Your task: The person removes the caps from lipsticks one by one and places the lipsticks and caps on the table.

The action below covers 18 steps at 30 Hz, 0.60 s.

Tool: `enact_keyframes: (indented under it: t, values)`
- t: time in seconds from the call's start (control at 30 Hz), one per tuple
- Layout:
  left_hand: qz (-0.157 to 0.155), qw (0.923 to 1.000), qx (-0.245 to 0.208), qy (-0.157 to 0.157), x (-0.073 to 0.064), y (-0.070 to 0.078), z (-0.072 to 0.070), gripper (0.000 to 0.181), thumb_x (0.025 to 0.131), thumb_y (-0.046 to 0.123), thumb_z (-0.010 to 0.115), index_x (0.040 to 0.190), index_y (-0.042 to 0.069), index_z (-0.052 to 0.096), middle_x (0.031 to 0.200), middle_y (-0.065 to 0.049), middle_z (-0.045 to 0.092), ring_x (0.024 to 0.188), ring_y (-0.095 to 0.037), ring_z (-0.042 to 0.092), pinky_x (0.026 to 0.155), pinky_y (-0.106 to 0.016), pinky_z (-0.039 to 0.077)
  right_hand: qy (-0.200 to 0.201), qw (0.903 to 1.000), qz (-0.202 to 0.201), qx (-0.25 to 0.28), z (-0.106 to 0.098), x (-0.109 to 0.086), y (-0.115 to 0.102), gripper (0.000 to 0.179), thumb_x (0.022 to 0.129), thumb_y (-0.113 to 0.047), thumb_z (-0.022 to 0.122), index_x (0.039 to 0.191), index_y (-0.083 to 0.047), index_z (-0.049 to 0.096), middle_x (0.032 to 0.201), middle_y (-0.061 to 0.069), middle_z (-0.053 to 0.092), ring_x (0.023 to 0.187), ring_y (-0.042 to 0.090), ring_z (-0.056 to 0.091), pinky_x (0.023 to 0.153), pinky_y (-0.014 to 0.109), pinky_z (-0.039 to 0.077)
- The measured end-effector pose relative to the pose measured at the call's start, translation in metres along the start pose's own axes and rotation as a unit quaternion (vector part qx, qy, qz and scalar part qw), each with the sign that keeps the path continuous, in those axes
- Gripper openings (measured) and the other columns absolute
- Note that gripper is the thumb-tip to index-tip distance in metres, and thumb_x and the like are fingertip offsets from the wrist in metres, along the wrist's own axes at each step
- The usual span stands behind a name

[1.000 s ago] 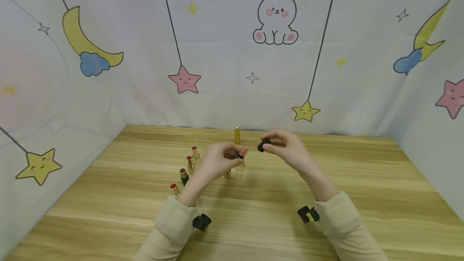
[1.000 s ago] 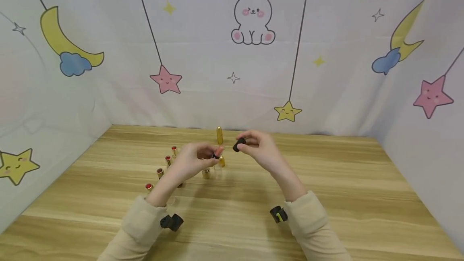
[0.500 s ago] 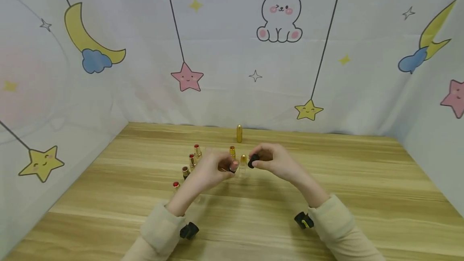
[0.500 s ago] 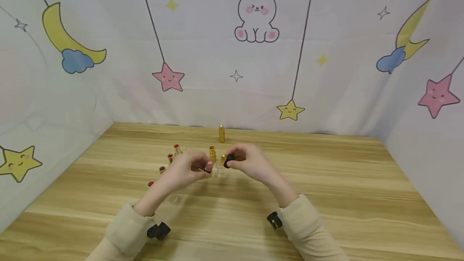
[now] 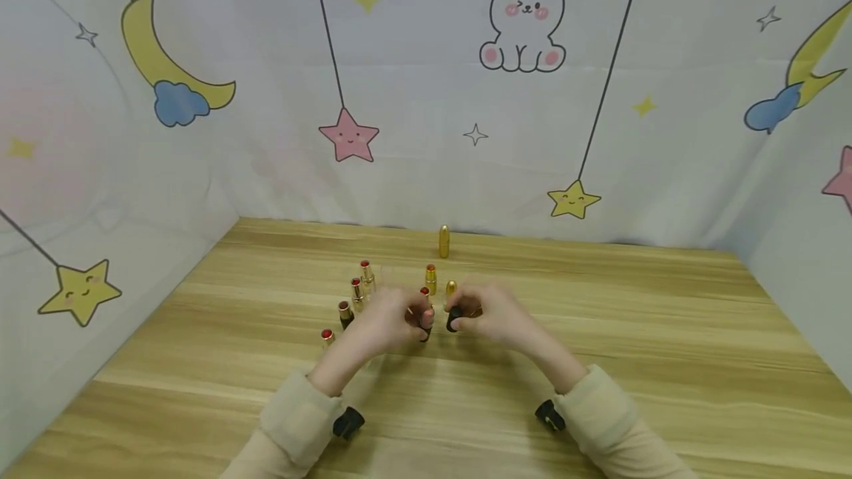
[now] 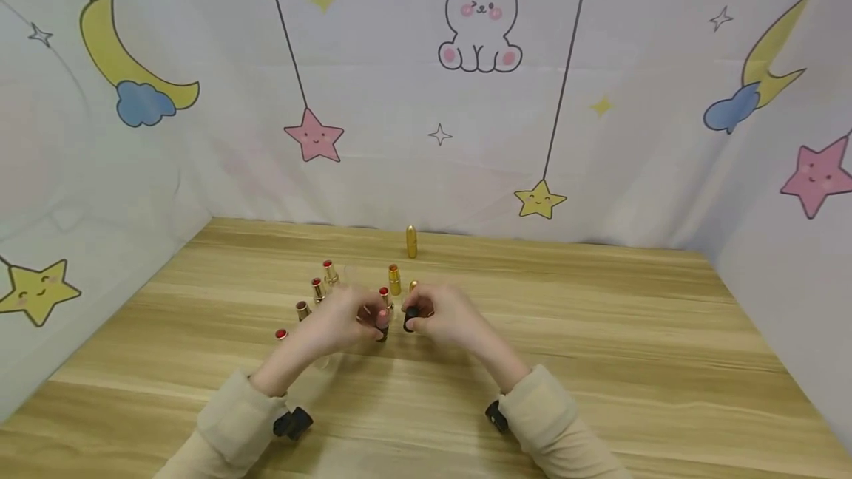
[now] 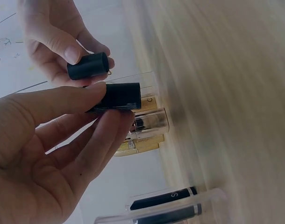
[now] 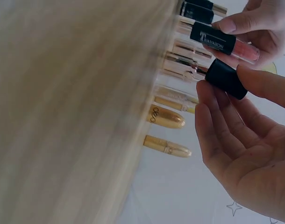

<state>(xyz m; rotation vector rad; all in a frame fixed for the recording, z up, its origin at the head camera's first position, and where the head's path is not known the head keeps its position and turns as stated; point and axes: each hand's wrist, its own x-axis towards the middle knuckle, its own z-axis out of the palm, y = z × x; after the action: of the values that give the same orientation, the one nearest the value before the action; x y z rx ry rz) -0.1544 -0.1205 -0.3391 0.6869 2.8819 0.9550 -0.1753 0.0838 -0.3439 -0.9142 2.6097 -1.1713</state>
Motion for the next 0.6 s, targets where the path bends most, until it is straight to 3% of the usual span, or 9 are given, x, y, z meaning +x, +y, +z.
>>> enact_keyframes:
  t: [0.17, 0.53, 0.6]
  values:
    - [0.012, 0.9998, 0.012, 0.0, -0.001, -0.002, 0.004, 0.02, 0.07, -0.006, 0.071, 0.07, 0.011, 0.061, 0.072, 0.0, 0.062, 0.069, -0.01, 0.057, 0.062, -0.02, 0.043, -0.027, 0.9989, 0.023, -0.03, 0.007, 0.0, -0.002, 0.018, 0.082, -0.006, 0.07, 0.099, -0.005, 0.068, 0.084, 0.001, 0.071, 0.076, 0.005, 0.06, 0.071, 0.024, 0.047]
    - [-0.006, 0.9982, 0.06, -0.007, 0.001, -0.002, 0.008, 0.025, 0.069, 0.0, 0.079, 0.069, 0.014, 0.059, 0.068, 0.005, 0.059, 0.066, -0.008, 0.051, 0.064, -0.026, 0.043, -0.015, 0.9936, 0.011, -0.112, 0.013, 0.001, -0.007, 0.014, 0.079, -0.006, 0.074, 0.092, -0.007, 0.067, 0.079, -0.002, 0.066, 0.07, 0.006, 0.055, 0.064, 0.023, 0.045]
    - [-0.005, 0.9978, 0.065, -0.006, 0.001, -0.002, 0.008, 0.025, 0.069, 0.0, 0.08, 0.069, 0.014, 0.059, 0.067, 0.005, 0.059, 0.066, -0.009, 0.051, 0.075, -0.031, 0.044, -0.017, 0.992, 0.012, -0.125, 0.014, 0.002, -0.009, 0.013, 0.079, -0.007, 0.074, 0.09, -0.008, 0.067, 0.078, -0.003, 0.065, 0.069, 0.008, 0.054, 0.064, 0.026, 0.044]
